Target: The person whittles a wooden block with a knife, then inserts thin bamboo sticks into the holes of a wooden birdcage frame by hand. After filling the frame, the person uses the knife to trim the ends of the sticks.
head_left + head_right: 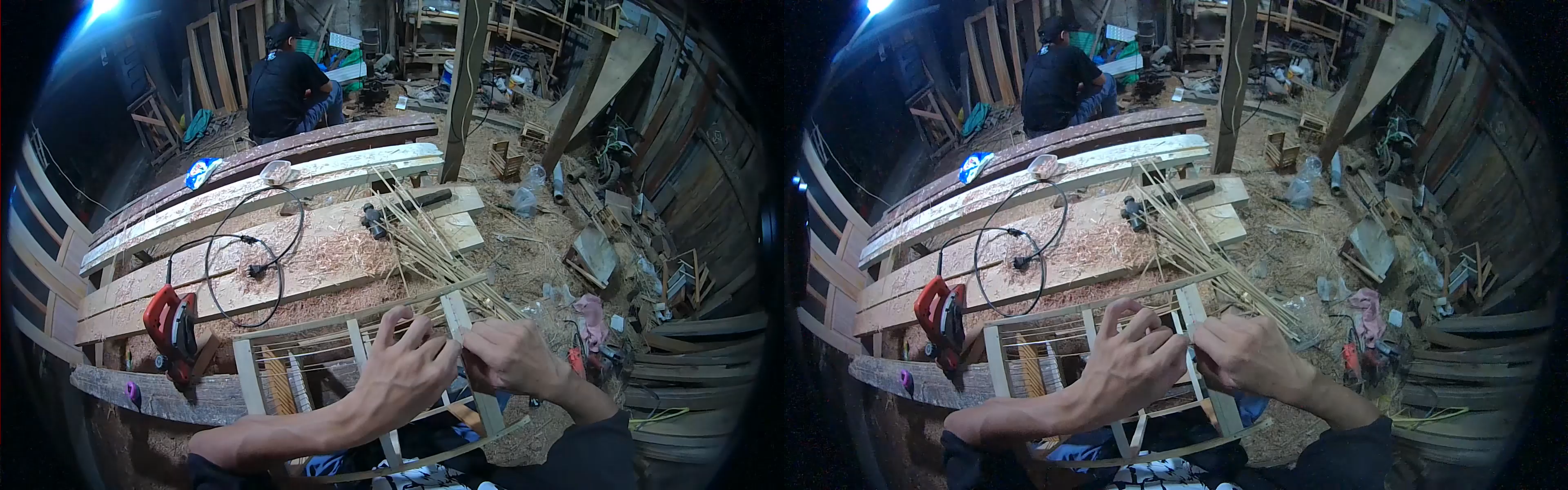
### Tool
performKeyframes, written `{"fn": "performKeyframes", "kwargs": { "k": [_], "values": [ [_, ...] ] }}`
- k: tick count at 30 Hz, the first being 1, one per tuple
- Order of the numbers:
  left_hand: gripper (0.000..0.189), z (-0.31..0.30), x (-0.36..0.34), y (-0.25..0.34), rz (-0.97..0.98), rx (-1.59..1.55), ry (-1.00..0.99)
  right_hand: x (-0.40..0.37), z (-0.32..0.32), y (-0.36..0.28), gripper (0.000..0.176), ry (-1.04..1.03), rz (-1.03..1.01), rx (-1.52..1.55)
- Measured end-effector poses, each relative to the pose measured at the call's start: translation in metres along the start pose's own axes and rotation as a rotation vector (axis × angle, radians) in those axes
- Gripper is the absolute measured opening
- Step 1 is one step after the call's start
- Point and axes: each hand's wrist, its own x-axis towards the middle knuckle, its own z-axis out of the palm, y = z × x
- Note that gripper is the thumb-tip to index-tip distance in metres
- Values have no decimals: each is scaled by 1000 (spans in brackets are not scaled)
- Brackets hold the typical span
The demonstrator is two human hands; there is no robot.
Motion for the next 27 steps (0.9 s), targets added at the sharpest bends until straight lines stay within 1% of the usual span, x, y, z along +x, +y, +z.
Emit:
{"fn": "performKeyframes", "kwargs": {
  "k": [4,6,13,15,16,18,21,25,27],
  "values": [
    [17,6,1,-4,-8,-43,-49,-1,4,-1,21,16,19,32],
    [17,8,2,-4,0,-40,-17,-2,5,0,22,20,28,58],
    [15,12,2,-2,9,-32,-13,-5,4,0,20,25,22,29],
    [9,12,4,-1,-2,-29,37,-7,4,-1,19,35,14,4],
    [9,12,4,-2,0,-27,36,-7,4,-2,19,38,15,5],
    [15,14,1,-4,17,-57,15,-7,3,-2,18,29,13,1],
    [16,14,2,-3,18,-45,-3,-9,5,-2,18,16,20,-1],
    [12,14,3,-3,27,5,36,-8,3,-3,19,0,20,5],
    [14,15,2,-3,21,23,-20,-5,-2,-3,21,2,14,114]
  ]
}}
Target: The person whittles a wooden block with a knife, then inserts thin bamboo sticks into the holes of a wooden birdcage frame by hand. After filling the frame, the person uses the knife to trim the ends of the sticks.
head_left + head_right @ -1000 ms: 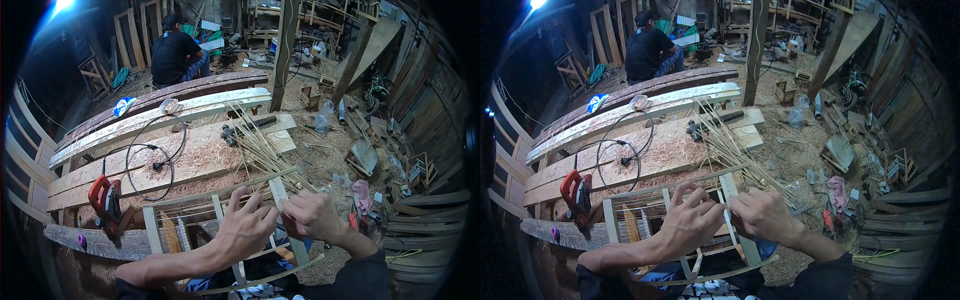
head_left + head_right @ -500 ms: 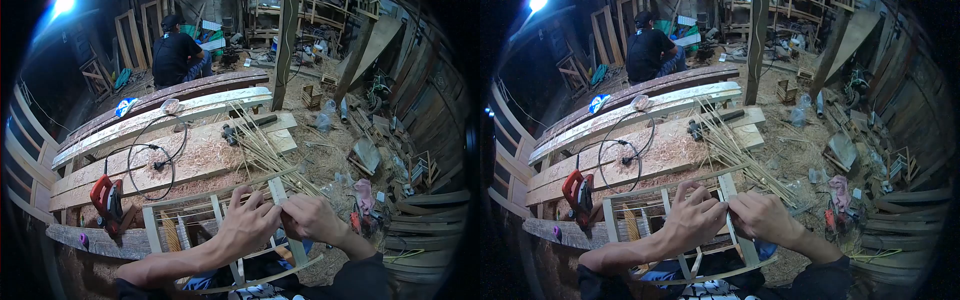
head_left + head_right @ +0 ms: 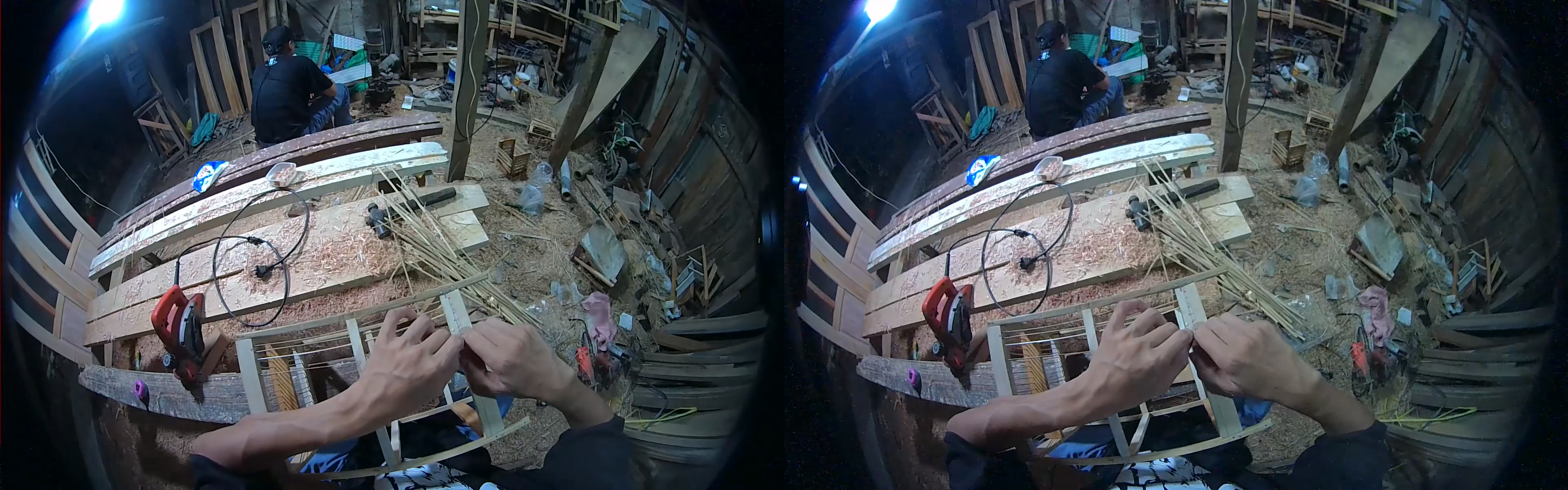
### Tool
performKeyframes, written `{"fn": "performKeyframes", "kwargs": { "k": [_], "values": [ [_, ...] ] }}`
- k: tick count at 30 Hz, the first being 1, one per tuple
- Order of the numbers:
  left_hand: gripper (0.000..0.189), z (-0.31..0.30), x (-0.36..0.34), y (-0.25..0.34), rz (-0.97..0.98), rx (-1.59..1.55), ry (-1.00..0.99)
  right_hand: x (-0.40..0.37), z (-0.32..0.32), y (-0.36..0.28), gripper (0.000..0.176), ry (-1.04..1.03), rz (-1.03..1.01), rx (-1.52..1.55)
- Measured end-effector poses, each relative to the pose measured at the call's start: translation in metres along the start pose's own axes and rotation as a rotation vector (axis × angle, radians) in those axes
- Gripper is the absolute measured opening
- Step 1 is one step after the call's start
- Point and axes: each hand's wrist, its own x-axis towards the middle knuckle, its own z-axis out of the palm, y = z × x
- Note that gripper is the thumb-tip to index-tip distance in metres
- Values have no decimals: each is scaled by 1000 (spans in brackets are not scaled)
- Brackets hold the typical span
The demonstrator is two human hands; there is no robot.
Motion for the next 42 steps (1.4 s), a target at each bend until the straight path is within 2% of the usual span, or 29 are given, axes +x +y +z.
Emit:
{"fn": "performKeyframes", "kwargs": {
  "k": [7,13,15,16,24,30,34,36,42],
  "values": [
    [14,-5,3,-3,-13,-19,-26,3,-3,13,29,-80,-37,78],
    [26,-3,3,-3,-38,-48,-124,2,0,12,32,-75,-50,56],
    [13,0,3,-3,-22,-6,2,2,0,7,32,-65,-40,-36],
    [13,1,3,-3,-23,-7,2,2,0,7,32,-67,-40,-36],
    [17,1,2,-3,-41,-14,5,2,4,3,23,-25,-30,-180],
    [15,4,2,-3,-35,-17,36,-1,5,-4,18,-66,-4,-296],
    [14,3,2,-3,-40,-14,27,0,5,-6,18,-77,9,-310],
    [15,3,1,-3,-61,-47,-55,0,5,-5,17,-81,0,-296],
    [15,4,0,-2,-85,-78,-56,0,6,-7,16,-76,11,-306]
  ]
}}
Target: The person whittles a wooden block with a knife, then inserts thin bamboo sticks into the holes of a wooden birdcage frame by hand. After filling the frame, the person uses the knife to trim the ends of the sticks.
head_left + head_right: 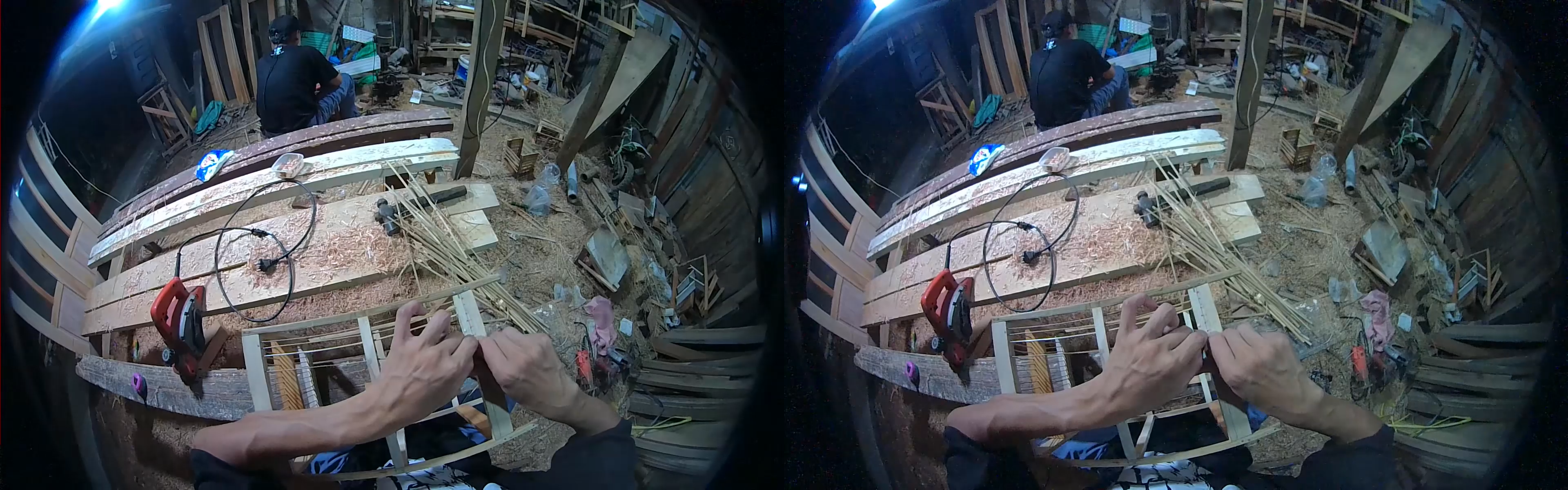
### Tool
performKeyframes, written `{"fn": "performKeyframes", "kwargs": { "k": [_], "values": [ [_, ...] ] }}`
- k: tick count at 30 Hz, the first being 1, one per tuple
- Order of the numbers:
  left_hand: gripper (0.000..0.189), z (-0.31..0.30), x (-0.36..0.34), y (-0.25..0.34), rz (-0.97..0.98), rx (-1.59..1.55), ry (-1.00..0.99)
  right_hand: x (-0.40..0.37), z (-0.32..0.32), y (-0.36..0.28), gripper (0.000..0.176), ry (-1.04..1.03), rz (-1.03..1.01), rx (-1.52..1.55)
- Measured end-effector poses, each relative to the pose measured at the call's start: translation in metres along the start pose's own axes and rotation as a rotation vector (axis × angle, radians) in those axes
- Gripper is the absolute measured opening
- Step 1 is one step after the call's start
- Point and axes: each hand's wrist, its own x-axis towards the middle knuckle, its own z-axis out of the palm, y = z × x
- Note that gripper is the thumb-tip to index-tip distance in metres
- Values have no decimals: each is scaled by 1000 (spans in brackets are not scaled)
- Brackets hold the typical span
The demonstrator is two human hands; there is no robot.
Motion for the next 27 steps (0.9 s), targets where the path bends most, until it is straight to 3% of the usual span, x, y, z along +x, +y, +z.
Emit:
{"fn": "performKeyframes", "kwargs": {
  "k": [7,13,15,16,19,25,27],
  "values": [
    [14,-2,2,-4,14,-2,-11,3,-5,-4,16,-51,60,17],
    [13,-5,1,-11,67,-30,13,4,-4,7,26,-44,116,319],
    [19,-5,1,-13,75,11,37,2,-2,9,40,-33,270,523],
    [19,-7,2,-14,77,14,41,4,-4,5,40,-30,267,519],
    [29,-11,5,-17,67,15,27,2,3,-6,68,27,412,558],
    [37,-19,7,-24,0,-2,86,1,4,-14,67,23,540,710],
    [37,-25,8,-19,-36,118,-19,2,2,-15,66,14,551,715]
  ]
}}
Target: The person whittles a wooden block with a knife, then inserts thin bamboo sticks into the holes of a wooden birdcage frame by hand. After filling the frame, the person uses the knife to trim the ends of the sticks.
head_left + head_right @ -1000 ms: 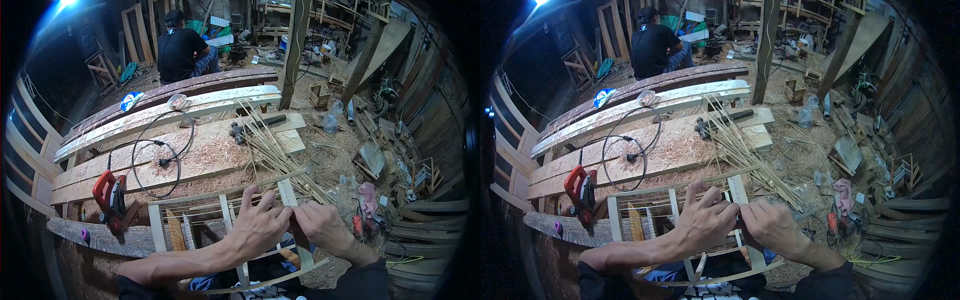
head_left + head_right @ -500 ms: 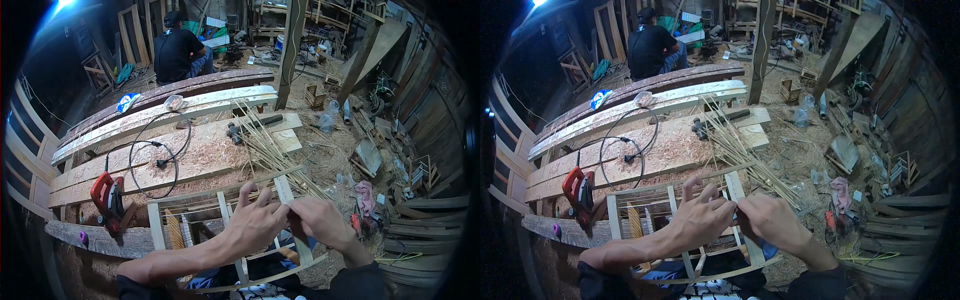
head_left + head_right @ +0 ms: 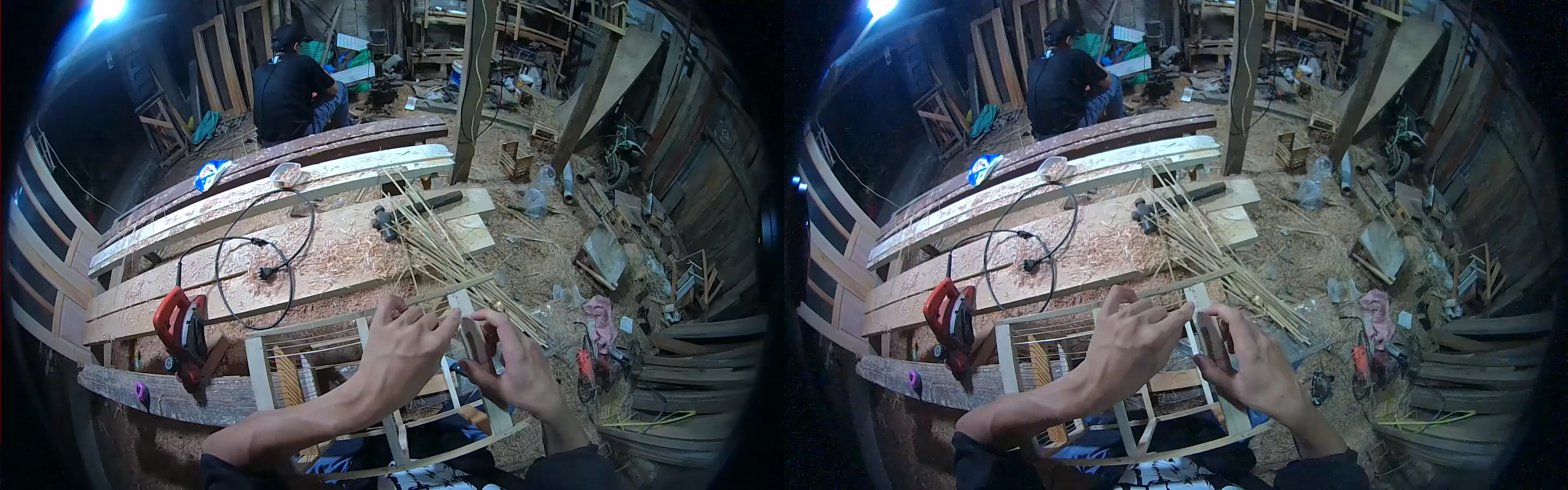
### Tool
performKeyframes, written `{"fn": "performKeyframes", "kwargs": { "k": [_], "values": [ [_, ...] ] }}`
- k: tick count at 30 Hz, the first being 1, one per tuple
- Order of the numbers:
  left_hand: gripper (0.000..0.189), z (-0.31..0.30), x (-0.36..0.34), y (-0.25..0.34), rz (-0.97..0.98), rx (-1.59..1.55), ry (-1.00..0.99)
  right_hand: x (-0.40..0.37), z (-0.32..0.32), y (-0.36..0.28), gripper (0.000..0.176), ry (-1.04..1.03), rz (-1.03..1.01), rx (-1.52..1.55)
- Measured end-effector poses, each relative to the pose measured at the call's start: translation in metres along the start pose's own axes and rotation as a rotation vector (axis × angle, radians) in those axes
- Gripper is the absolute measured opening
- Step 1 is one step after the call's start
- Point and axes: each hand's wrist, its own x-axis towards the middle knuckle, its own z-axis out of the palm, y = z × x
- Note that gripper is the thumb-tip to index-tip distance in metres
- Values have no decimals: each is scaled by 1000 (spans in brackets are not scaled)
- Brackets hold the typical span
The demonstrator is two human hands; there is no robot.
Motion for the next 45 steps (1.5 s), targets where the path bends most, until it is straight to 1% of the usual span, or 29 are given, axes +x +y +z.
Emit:
{"fn": "performKeyframes", "kwargs": {
  "k": [2,4,6,7,9,10,12,15,19,24,27,31,33,34,36,38,40,45],
  "values": [
    [34,3,-1,3,5,-1,11,-2,1,2,66,-8,14,3],
    [30,2,-1,7,13,0,24,-3,4,7,66,28,-30,49],
    [23,-6,0,11,-4,-40,-39,-4,5,9,66,40,-47,37],
    [23,-7,0,13,2,-40,-41,-5,6,9,66,48,-63,23],
    [17,-7,-2,16,20,1,-68,-6,5,9,66,46,-45,41],
    [17,-6,-2,15,22,0,-70,-6,5,9,67,40,-32,56],
    [16,-5,-1,13,-25,-100,-169,-6,6,9,67,38,-16,63],
    [11,-2,-3,11,-51,-161,-153,-5,7,8,67,36,-2,86],
    [10,-1,-3,11,-74,-172,-139,-5,6,7,66,26,24,95],
    [17,-4,-5,12,-128,-177,-179,-4,8,9,66,37,-9,90],
    [18,-5,-5,11,-134,-183,-209,-5,10,11,65,42,-16,97],
    [18,-3,-6,9,-115,-200,-174,-4,9,10,64,23,18,118],
    [18,-9,-2,9,-118,-175,-312,-5,7,7,64,15,38,116],
    [18,-8,-3,8,-119,-176,-312,-5,6,6,65,6,56,116],
    [18,-5,-4,4,-122,-235,-240,-4,6,6,66,-10,88,129],
    [18,-7,-2,2,-133,-259,-233,-3,7,8,68,-26,119,141],
    [18,-7,-2,1,-144,-284,-228,-3,10,12,69,16,42,141],
    [19,-4,0,-1,-142,-267,-217,-3,10,11,69,31,11,101]
  ]
}}
